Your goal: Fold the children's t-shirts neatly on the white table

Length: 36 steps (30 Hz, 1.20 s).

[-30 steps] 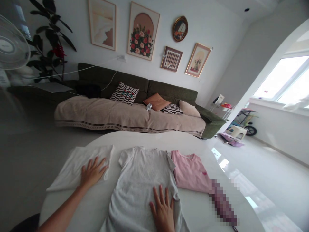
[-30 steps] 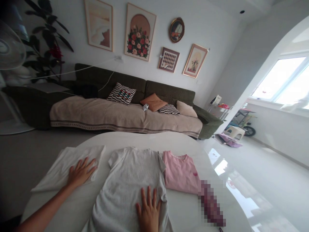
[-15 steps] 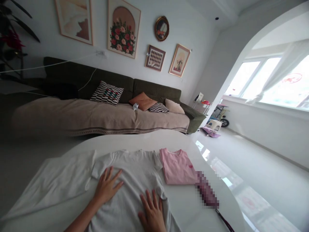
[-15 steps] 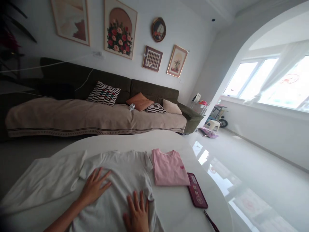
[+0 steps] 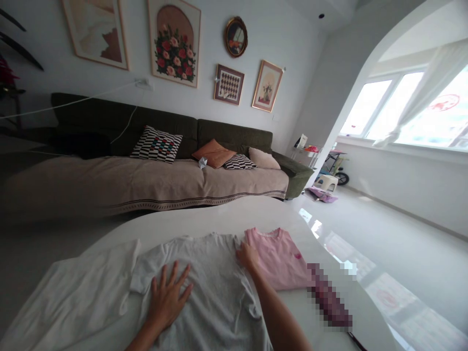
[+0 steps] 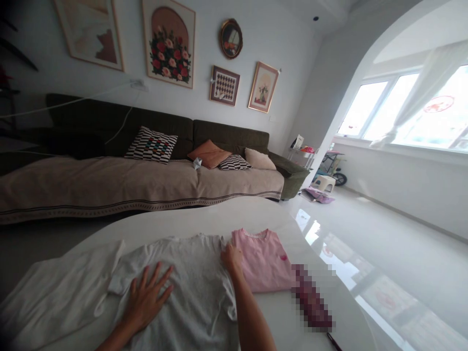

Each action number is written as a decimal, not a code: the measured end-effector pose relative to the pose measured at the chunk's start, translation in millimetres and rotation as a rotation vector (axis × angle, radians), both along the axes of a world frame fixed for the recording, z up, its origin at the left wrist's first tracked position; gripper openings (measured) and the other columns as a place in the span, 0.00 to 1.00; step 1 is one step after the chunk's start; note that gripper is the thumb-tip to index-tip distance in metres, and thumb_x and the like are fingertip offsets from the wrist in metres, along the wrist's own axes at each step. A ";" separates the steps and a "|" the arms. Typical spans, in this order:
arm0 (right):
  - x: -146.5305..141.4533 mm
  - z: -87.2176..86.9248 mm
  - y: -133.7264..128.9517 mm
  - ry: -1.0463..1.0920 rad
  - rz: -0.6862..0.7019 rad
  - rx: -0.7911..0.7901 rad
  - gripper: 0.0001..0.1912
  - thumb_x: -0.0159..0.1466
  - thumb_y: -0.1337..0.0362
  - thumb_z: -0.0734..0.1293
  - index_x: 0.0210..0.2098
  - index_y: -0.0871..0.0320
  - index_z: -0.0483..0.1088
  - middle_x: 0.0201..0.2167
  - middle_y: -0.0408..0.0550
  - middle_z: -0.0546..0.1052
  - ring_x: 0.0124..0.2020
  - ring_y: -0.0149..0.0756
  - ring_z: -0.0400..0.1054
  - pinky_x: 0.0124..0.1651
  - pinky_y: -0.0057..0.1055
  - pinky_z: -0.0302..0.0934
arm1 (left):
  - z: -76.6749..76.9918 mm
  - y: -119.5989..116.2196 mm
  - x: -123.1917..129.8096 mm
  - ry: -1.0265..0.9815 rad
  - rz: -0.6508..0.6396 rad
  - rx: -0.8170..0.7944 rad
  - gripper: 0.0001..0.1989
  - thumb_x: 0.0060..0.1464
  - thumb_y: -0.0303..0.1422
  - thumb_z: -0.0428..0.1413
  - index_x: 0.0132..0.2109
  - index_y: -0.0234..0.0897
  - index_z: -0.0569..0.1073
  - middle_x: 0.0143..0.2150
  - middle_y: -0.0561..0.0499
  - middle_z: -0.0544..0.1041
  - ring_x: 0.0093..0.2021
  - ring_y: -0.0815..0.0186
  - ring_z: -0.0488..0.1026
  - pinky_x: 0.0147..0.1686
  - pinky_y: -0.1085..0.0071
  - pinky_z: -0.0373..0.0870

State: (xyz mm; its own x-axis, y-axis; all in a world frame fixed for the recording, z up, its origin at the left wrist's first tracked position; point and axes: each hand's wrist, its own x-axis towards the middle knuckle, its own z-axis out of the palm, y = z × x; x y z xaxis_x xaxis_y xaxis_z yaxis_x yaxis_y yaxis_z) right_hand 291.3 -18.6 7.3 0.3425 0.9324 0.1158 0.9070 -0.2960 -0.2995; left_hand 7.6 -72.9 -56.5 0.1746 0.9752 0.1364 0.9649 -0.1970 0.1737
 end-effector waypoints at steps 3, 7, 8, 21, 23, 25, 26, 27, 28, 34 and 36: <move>9.3 0.2 0.9 -0.026 -0.060 0.043 0.17 0.62 0.65 0.54 0.46 0.63 0.66 0.40 0.54 0.74 0.42 0.39 0.68 0.41 0.30 0.55 | -1.6 3.4 0.7 0.002 -0.001 0.000 0.28 0.53 0.51 0.43 0.61 0.56 0.54 0.66 0.51 0.50 0.65 0.44 0.38 0.56 0.42 0.37; 0.0 5.5 -1.0 -0.088 -0.065 0.111 0.23 0.63 0.68 0.49 0.56 0.68 0.56 0.52 0.63 0.66 0.53 0.46 0.59 0.51 0.38 0.50 | 3.2 8.0 6.8 -0.005 0.000 -0.027 0.29 0.53 0.51 0.43 0.61 0.56 0.52 0.66 0.51 0.49 0.65 0.43 0.38 0.56 0.42 0.37; -9.1 3.9 -1.3 -0.101 -0.022 0.118 0.24 0.64 0.68 0.48 0.57 0.67 0.54 0.55 0.62 0.63 0.56 0.45 0.56 0.54 0.39 0.47 | 4.7 8.8 7.8 -0.010 -0.009 -0.032 0.29 0.53 0.51 0.42 0.61 0.56 0.52 0.66 0.51 0.48 0.65 0.44 0.38 0.56 0.42 0.37; -52.4 -33.9 10.0 -0.128 0.098 -0.168 0.33 0.62 0.44 0.50 0.63 0.48 0.42 0.65 0.48 0.44 0.64 0.54 0.34 0.58 0.56 0.38 | 7.7 12.2 5.9 -0.037 0.109 0.027 0.35 0.51 0.55 0.41 0.63 0.48 0.52 0.66 0.43 0.51 0.65 0.47 0.40 0.58 0.47 0.41; -69.4 -29.0 -8.3 -0.135 0.147 -0.130 0.34 0.62 0.45 0.53 0.63 0.50 0.41 0.66 0.50 0.42 0.65 0.53 0.31 0.59 0.57 0.35 | 8.4 11.7 7.3 -0.036 0.111 0.027 0.35 0.50 0.56 0.42 0.63 0.48 0.52 0.66 0.43 0.51 0.65 0.46 0.40 0.57 0.47 0.40; -95.5 -33.5 -44.6 -0.126 0.267 -0.065 0.35 0.61 0.48 0.55 0.63 0.52 0.39 0.66 0.49 0.39 0.65 0.49 0.28 0.60 0.55 0.34 | 8.4 10.4 8.9 -0.048 0.105 0.026 0.35 0.50 0.56 0.42 0.62 0.47 0.53 0.66 0.42 0.50 0.65 0.45 0.39 0.57 0.46 0.38; -109.0 -39.5 -68.0 -0.103 0.348 -0.047 0.35 0.62 0.49 0.54 0.63 0.53 0.38 0.66 0.48 0.39 0.65 0.46 0.28 0.61 0.52 0.36 | 8.1 9.7 9.6 -0.054 0.103 0.027 0.35 0.51 0.55 0.42 0.62 0.47 0.53 0.66 0.42 0.50 0.65 0.45 0.39 0.57 0.46 0.38; -120.9 -47.1 -93.1 -0.060 0.446 -0.063 0.34 0.62 0.50 0.55 0.63 0.51 0.38 0.65 0.46 0.40 0.65 0.43 0.32 0.61 0.49 0.41 | 8.0 9.2 10.1 -0.059 0.104 0.027 0.35 0.51 0.55 0.43 0.62 0.46 0.53 0.66 0.42 0.50 0.65 0.45 0.39 0.58 0.47 0.37; -130.1 -55.3 -118.3 -0.027 0.516 -0.079 0.33 0.62 0.51 0.55 0.63 0.48 0.37 0.65 0.42 0.42 0.65 0.42 0.35 0.60 0.47 0.44 | 8.1 9.1 10.3 -0.062 0.108 0.023 0.34 0.51 0.54 0.43 0.62 0.46 0.53 0.66 0.42 0.49 0.65 0.45 0.39 0.58 0.47 0.37; -123.3 -69.6 -215.1 -0.011 0.400 -0.140 0.32 0.61 0.46 0.55 0.62 0.42 0.40 0.64 0.40 0.41 0.64 0.50 0.35 0.60 0.54 0.42 | 24.3 26.4 -1.6 -0.088 0.059 -0.184 0.40 0.46 0.59 0.45 0.62 0.45 0.54 0.66 0.40 0.47 0.64 0.40 0.37 0.56 0.43 0.40; -109.2 -58.6 -225.9 -0.007 0.451 -0.220 0.32 0.61 0.47 0.55 0.61 0.41 0.41 0.64 0.40 0.42 0.64 0.50 0.35 0.60 0.54 0.43 | 34.4 33.9 -6.0 -0.093 0.034 -0.225 0.37 0.47 0.56 0.46 0.61 0.44 0.57 0.65 0.39 0.50 0.63 0.39 0.42 0.55 0.43 0.46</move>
State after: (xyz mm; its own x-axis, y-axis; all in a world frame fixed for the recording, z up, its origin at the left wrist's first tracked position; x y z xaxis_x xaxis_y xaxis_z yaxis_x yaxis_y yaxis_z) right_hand 182.1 -244.5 -51.3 -0.0999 0.9901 -0.0991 0.9610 0.0702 -0.2676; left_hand 1.5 -39.0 -22.0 0.1377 0.9879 -0.0710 0.9482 -0.1108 0.2977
